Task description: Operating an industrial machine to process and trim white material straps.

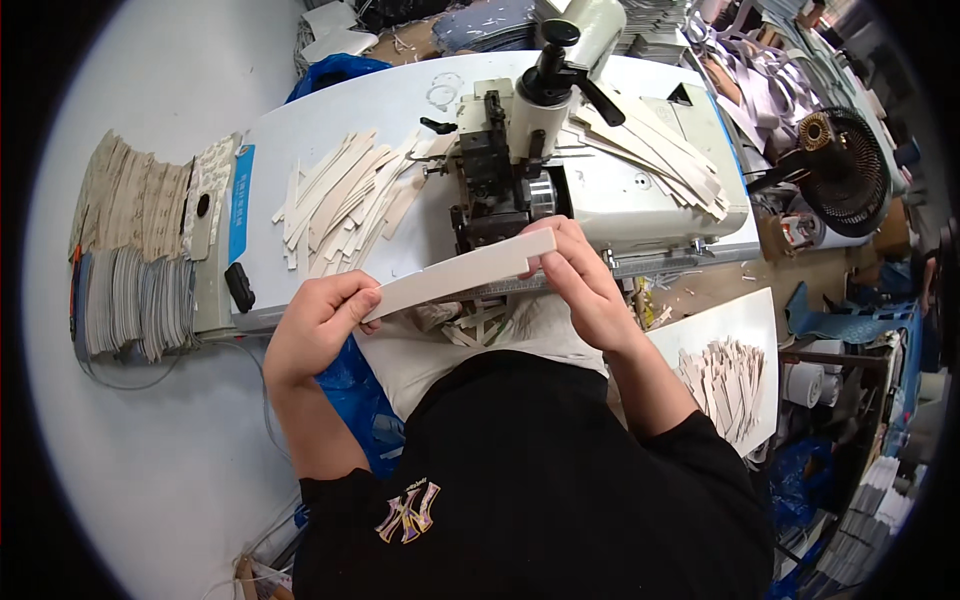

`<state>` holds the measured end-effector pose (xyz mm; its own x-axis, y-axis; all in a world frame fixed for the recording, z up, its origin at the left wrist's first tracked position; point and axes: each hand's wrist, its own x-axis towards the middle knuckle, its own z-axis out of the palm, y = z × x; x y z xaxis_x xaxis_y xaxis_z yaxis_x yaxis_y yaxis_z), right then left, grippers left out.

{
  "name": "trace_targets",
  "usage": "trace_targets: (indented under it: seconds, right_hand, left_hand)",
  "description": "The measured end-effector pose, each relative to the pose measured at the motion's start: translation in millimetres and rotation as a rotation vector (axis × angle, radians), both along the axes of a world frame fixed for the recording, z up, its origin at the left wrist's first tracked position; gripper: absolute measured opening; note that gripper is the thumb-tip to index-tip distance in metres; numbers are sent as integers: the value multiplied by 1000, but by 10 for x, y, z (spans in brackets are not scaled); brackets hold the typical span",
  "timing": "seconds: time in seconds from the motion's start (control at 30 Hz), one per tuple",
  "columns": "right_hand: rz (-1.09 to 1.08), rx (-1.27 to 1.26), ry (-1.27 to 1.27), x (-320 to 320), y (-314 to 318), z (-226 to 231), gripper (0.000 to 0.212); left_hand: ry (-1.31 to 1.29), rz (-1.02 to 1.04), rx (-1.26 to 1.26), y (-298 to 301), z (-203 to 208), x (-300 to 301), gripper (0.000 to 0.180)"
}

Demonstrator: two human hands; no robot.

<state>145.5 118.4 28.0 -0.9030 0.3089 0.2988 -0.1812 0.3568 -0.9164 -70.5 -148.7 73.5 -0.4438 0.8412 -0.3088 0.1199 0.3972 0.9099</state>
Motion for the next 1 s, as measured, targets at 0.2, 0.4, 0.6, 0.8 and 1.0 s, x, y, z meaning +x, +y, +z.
trace_targets:
  seconds: [0.2, 0.4, 0.6, 0.8, 1.0]
  right_hand:
    - [-81, -154, -77, 31, 23, -192, 31]
    - [-164, -117, -100, -27, 61, -325, 23]
    - [-253, 3, -66, -211, -106, -297, 17]
    - [-446, 162, -21, -195, 135, -329, 12]
    - [-582, 472, -52, -269, 528, -321, 13]
  left_hand:
    - [332, -149, -208, 354, -71, 64, 28]
    - [260, -177, -221, 306, -172, -25, 25]
    - [696, -154, 222, 954, -239, 439, 38]
    - [793, -87, 339, 1228, -528, 138, 39]
    - [864, -72, 272, 1477, -555, -63, 28]
